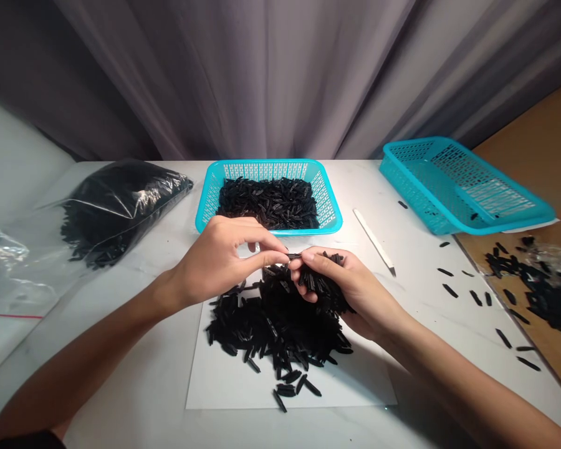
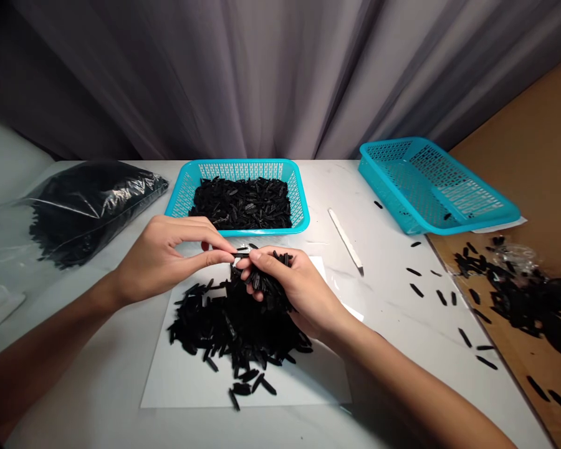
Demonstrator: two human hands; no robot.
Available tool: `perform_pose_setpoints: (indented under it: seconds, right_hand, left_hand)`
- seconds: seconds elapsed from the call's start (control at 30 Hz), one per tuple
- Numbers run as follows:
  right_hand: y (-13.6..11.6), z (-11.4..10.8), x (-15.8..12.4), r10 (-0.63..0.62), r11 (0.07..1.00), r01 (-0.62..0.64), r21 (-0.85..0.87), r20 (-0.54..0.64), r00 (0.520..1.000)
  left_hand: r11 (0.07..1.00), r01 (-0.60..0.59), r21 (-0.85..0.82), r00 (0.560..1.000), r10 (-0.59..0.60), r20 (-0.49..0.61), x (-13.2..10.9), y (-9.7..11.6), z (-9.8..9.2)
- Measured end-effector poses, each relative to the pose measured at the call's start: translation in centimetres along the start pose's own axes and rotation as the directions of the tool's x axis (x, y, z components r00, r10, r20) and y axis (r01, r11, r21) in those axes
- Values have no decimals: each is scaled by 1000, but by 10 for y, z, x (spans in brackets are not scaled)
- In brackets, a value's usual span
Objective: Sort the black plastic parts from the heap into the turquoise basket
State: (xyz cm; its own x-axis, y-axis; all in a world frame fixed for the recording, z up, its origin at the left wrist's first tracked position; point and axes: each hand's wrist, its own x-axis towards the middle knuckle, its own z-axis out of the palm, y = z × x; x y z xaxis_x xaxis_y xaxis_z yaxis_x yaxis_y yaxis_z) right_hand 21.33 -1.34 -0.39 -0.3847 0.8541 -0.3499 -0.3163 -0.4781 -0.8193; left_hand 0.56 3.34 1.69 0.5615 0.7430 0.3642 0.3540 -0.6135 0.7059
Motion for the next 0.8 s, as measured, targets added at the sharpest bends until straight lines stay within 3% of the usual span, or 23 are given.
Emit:
perform_pose_setpoints:
  seconds: [0.8]
  right_hand:
    - [-2, -1, -1, -11, 1000, 11, -5, -10, 1000]
  left_hand:
    - [1000, 16, -27, 997, -14, 72, -1, 2, -4]
